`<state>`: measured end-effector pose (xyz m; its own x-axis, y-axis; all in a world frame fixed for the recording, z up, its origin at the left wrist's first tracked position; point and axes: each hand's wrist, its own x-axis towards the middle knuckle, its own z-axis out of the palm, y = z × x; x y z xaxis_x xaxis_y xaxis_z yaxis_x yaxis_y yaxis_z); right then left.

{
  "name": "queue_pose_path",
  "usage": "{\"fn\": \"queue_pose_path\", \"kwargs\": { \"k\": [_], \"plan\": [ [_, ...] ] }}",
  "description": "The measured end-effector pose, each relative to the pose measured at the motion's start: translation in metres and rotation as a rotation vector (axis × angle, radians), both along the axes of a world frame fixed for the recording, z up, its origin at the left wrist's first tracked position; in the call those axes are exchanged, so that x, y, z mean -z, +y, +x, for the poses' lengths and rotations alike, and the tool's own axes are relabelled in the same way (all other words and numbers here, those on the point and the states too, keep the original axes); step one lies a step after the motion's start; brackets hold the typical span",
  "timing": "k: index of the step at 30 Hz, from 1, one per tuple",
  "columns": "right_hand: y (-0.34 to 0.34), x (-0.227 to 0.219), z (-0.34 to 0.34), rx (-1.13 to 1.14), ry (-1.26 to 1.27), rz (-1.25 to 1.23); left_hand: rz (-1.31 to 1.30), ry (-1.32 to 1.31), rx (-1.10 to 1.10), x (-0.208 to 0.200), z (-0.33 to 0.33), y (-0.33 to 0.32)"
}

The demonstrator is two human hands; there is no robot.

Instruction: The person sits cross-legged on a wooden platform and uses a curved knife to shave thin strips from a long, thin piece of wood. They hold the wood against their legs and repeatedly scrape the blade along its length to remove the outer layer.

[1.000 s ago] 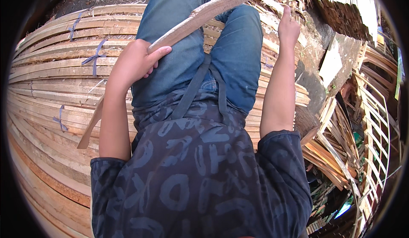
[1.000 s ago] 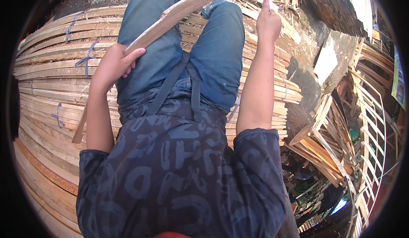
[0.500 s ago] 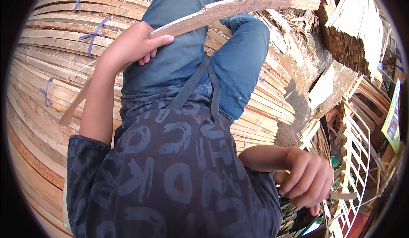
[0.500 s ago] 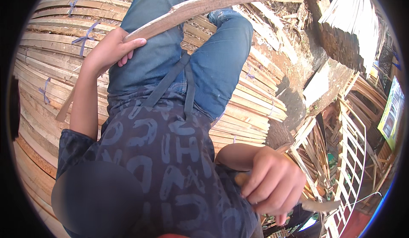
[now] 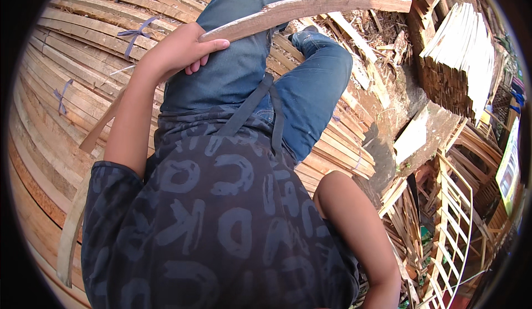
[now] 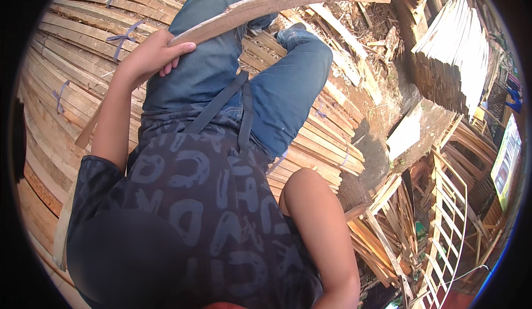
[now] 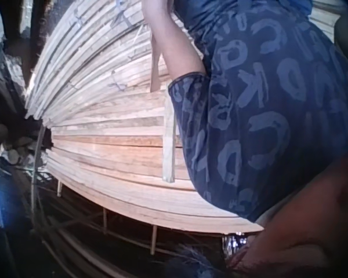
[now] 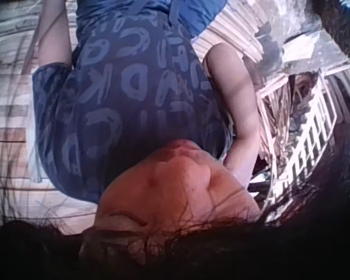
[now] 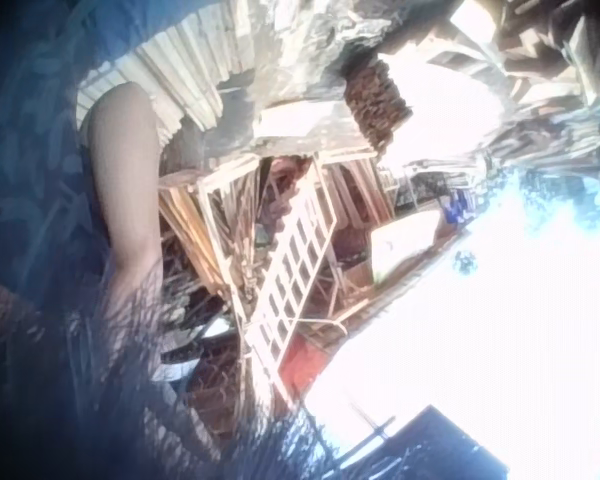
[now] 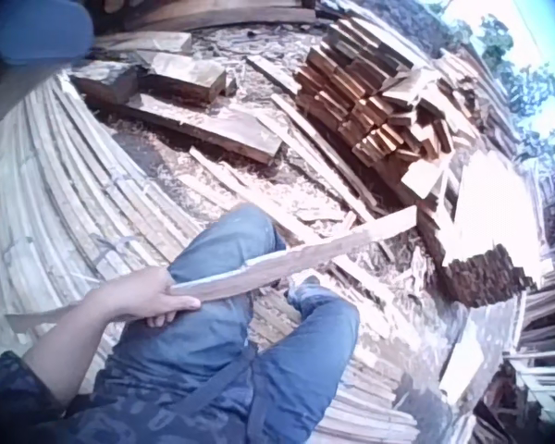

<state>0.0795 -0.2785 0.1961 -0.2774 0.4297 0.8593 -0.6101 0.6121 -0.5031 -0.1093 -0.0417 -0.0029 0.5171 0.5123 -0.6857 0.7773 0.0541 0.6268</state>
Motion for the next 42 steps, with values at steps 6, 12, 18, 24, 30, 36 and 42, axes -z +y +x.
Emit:
{"fn": "queue_pose_path", "kwargs": {
  "k": [6, 12, 18, 24, 30, 36, 42],
  "plan": [
    [-0.008, 0.002, -0.006, 0.007, -0.022, 0.001, 0.015, 0.052, -0.020, -0.016, -0.005, -0.003],
    [-0.006, -0.002, -0.008, -0.085, 0.000, 0.052, 0.119, 0.039, -0.075, -0.025, -0.038, -0.006],
    [0.009, 0.004, -0.001, -0.198, 0.058, 0.047, 0.275, 0.126, 0.020, -0.038, -0.045, -0.007],
    [0.049, 0.023, 0.030, -0.419, 0.405, -0.014, 0.402, 0.136, 0.027, -0.020, -0.046, -0.005],
    [0.038, 0.190, 0.043, 0.570, 0.517, -1.488, 0.368, 0.189, 0.092, -0.007, -0.017, 0.005],
    [0.055, 0.237, 0.010, 1.210, -0.409, -1.493, 0.323, 0.195, 0.027, 0.002, -0.018, 0.011],
    [0.120, 0.219, 0.020, 1.480, -1.061, -1.129, 0.315, 0.241, 0.032, -0.003, -0.016, 0.012]
  ]
}}
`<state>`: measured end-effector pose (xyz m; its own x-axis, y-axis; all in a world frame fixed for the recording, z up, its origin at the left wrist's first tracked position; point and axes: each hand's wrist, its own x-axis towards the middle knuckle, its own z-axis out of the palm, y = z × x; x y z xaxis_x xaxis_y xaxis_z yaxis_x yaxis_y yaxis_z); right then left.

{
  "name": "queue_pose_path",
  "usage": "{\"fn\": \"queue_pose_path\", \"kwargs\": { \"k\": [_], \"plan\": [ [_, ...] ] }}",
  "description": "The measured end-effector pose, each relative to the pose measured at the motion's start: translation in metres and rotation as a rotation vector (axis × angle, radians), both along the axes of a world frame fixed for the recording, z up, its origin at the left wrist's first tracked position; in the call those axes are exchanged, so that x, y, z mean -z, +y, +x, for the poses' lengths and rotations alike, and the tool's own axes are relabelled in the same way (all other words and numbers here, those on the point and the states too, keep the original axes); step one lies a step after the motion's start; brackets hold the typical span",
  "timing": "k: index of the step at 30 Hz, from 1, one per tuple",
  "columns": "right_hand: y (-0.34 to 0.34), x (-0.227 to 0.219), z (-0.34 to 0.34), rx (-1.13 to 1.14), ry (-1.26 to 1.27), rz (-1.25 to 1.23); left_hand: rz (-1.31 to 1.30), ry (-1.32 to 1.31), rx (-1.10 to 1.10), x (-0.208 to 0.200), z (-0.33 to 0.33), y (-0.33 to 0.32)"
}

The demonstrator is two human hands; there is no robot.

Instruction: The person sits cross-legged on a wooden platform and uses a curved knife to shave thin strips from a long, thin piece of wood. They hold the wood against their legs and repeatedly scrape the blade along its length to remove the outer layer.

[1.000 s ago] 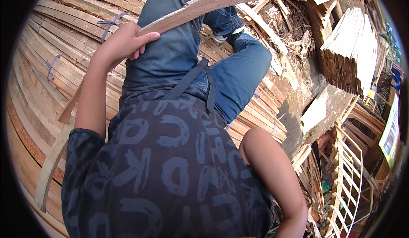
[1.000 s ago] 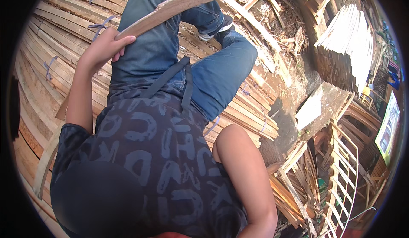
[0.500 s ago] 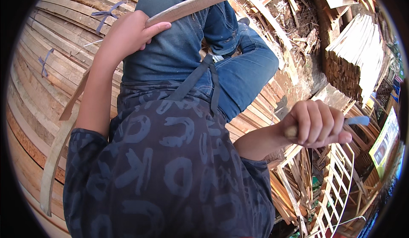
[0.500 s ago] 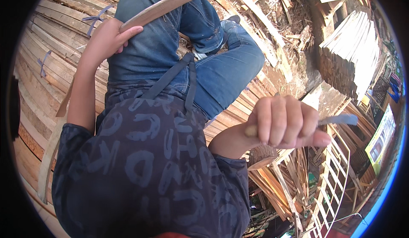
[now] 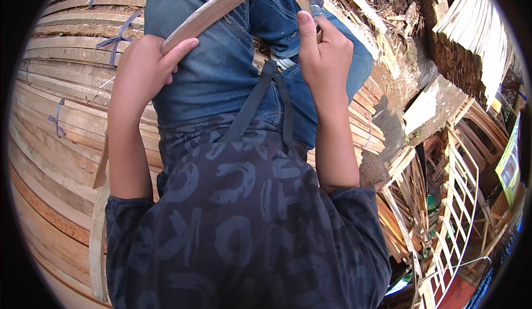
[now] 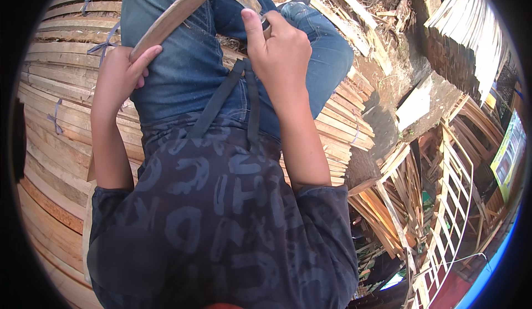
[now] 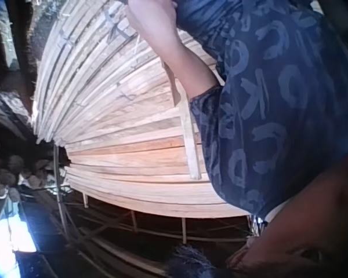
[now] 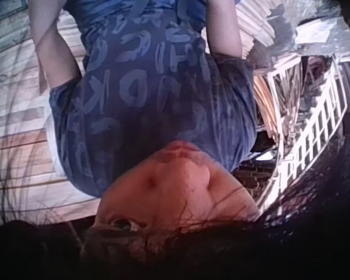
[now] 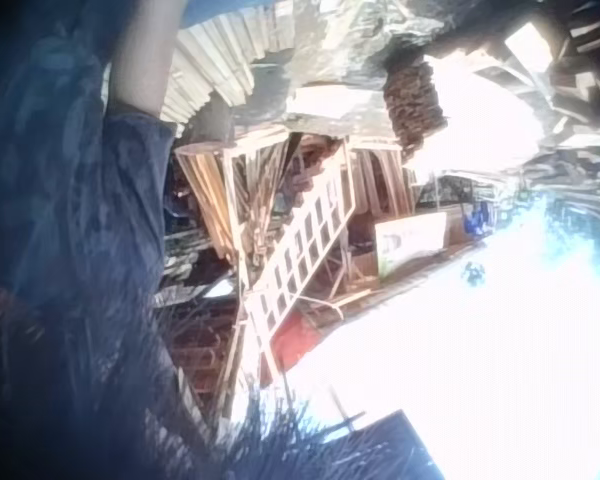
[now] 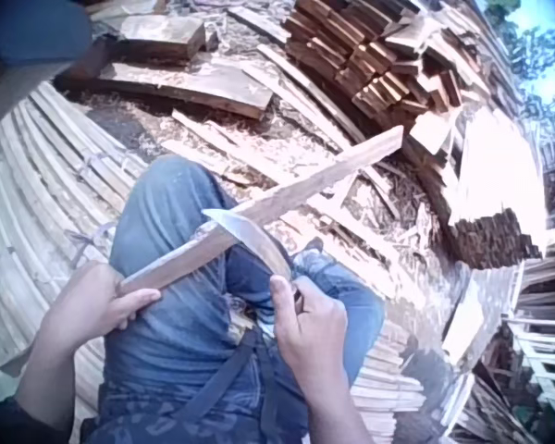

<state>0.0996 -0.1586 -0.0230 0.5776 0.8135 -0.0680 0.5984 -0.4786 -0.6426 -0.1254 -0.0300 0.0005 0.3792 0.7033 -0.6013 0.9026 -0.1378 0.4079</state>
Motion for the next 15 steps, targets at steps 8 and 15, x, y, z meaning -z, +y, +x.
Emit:
{"fn": "queue_pose_path", "kwargs": {
  "k": [8, 15],
  "plan": [
    [0.025, 0.058, 0.011, -0.064, -0.373, -0.005, 0.002, -0.021, 0.021, 0.007, 0.000, 0.004],
    [0.034, 0.074, 0.028, -0.097, -0.610, 0.002, 0.002, -0.012, 0.019, 0.011, 0.002, 0.005]
  ]
}}
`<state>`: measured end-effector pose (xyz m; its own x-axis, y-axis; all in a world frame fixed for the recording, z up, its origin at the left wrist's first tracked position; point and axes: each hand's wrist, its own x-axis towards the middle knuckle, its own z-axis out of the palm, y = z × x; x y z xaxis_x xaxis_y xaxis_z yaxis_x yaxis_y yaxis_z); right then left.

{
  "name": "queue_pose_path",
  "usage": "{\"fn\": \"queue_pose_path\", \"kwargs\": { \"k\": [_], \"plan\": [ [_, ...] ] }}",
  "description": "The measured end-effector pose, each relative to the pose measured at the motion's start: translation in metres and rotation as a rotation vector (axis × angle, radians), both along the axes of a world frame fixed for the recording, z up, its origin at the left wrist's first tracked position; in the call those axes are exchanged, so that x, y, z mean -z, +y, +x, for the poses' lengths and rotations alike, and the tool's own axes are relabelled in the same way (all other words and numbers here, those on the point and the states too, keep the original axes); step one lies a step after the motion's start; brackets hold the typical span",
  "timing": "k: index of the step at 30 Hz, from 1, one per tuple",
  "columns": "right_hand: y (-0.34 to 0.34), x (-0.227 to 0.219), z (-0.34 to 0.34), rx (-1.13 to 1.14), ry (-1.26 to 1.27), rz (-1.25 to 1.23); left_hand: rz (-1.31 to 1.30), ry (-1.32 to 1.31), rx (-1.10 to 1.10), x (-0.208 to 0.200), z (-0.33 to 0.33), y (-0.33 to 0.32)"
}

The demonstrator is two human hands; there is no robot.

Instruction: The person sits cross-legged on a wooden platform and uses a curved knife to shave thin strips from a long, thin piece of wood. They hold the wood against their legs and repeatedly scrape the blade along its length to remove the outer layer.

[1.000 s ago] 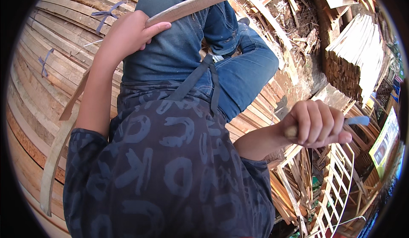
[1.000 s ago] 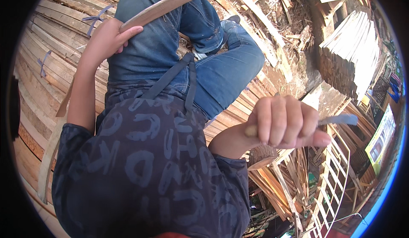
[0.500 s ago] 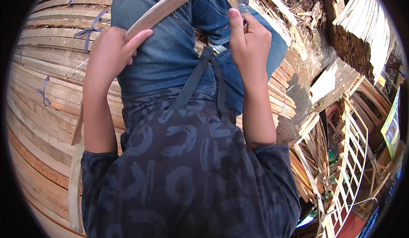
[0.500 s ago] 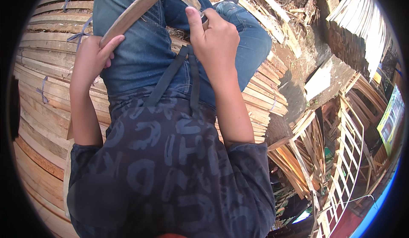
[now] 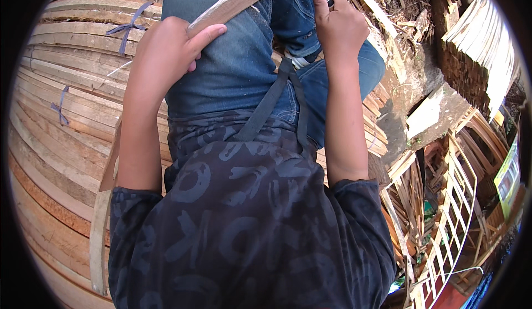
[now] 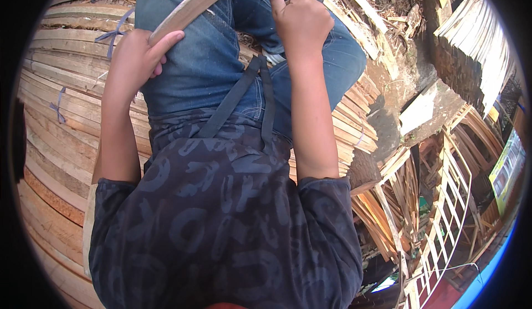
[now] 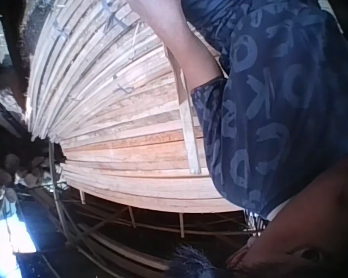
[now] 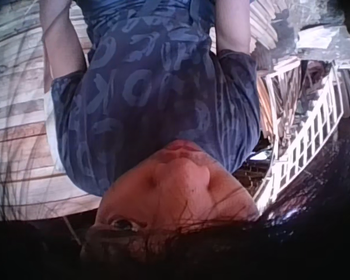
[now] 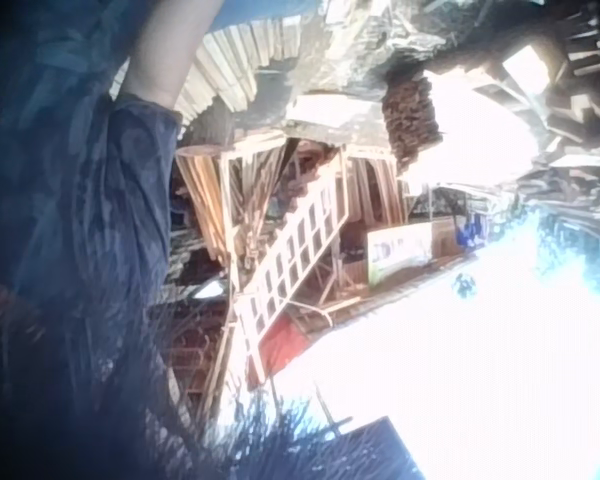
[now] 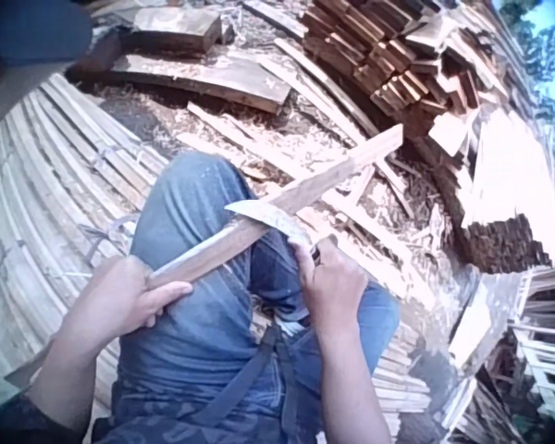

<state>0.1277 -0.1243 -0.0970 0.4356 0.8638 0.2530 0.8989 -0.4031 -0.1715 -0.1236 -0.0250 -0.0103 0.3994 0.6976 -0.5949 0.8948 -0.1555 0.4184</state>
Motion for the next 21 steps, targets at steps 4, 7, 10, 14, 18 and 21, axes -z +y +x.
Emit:
{"fn": "queue_pose_path", "kwargs": {
  "k": [4, 7, 10, 14, 18, 21],
  "plan": [
    [0.001, 0.004, 0.006, 0.062, -0.020, 0.021, 0.015, -0.022, 0.003, -0.001, 0.009, -0.001],
    [-0.002, 0.007, 0.011, 0.130, -0.009, -0.051, 0.011, -0.041, -0.005, -0.001, 0.010, -0.001],
    [-0.007, 0.008, 0.023, 0.196, 0.015, -0.102, -0.016, -0.029, -0.016, -0.002, 0.010, 0.000],
    [-0.028, 0.008, 0.064, 0.496, 0.300, -0.020, -0.049, -0.056, -0.044, -0.003, 0.007, 0.001],
    [-0.053, -0.004, 0.079, 0.345, 0.354, 0.016, -0.047, -0.029, -0.054, -0.005, 0.009, -0.002],
    [-0.055, -0.021, 0.040, 0.117, 0.463, 0.029, -0.065, -0.011, -0.070, -0.009, 0.014, -0.001]
  ]
}}
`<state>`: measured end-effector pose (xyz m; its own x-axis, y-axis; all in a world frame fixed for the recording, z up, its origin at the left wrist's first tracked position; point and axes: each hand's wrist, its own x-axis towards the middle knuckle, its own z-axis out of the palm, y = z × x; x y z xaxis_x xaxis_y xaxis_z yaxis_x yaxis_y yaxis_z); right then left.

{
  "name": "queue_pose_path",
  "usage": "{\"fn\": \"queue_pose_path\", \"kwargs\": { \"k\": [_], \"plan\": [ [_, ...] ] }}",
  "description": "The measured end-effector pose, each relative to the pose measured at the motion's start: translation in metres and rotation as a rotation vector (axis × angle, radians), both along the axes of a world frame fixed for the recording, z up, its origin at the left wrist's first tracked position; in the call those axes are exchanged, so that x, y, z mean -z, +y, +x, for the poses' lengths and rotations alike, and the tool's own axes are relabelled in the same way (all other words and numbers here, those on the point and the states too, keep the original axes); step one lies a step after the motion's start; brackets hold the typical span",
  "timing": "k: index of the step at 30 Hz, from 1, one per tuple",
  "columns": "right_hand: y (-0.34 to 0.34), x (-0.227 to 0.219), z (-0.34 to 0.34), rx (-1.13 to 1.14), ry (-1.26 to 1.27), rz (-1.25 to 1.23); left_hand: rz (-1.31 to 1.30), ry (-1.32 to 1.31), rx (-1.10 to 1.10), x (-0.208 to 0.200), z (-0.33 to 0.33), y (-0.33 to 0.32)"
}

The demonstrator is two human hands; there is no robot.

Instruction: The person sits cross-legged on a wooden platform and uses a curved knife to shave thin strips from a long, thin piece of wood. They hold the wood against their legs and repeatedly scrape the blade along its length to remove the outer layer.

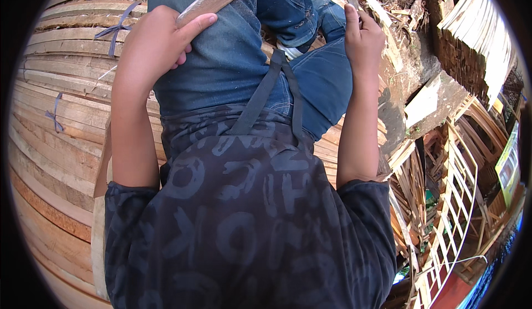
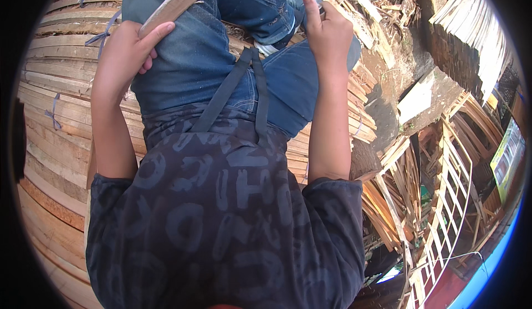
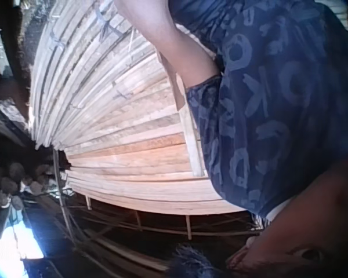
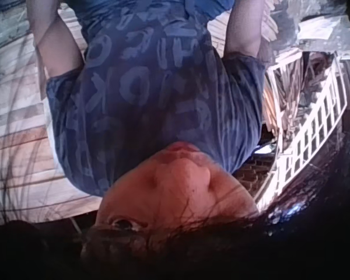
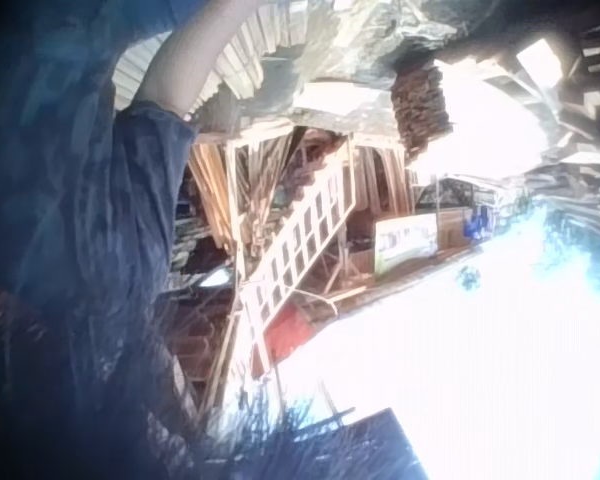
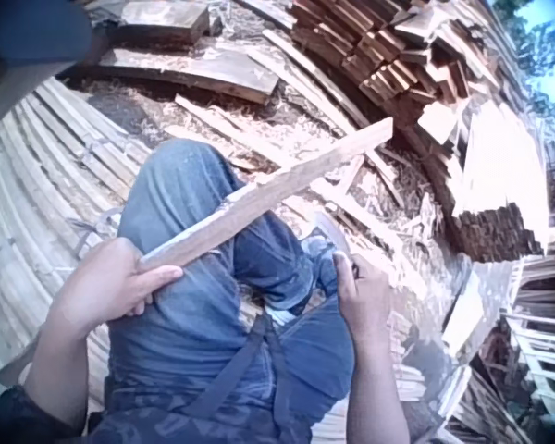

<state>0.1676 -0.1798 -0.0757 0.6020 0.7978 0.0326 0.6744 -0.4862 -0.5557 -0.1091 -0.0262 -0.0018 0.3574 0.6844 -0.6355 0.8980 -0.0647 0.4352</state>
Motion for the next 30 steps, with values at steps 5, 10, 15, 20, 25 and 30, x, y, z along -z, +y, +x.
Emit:
{"fn": "queue_pose_path", "kwargs": {
  "k": [5, 10, 15, 20, 25, 30],
  "plan": [
    [0.031, 0.005, -0.048, -0.133, 0.069, 0.060, -0.001, 0.016, 0.002, 0.002, 0.002, 0.000],
    [0.058, -0.005, -0.052, -0.088, 0.026, -0.007, 0.101, 0.037, 0.052, 0.006, -0.001, -0.003],
    [0.072, 0.004, -0.033, -0.166, -0.187, 0.035, 0.064, 0.047, 0.001, 0.004, 0.000, -0.002],
    [0.050, 0.051, 0.072, 0.325, -0.072, -0.037, 0.030, 0.037, 0.022, 0.001, 0.000, 0.001],
    [-0.010, 0.028, 0.093, 0.419, 0.047, -0.064, -0.042, -0.035, -0.120, 0.009, -0.010, 0.001],
    [-0.029, 0.029, 0.018, 0.163, 0.153, -0.061, -0.016, 0.041, -0.023, 0.006, 0.004, 0.003]
  ]
}}
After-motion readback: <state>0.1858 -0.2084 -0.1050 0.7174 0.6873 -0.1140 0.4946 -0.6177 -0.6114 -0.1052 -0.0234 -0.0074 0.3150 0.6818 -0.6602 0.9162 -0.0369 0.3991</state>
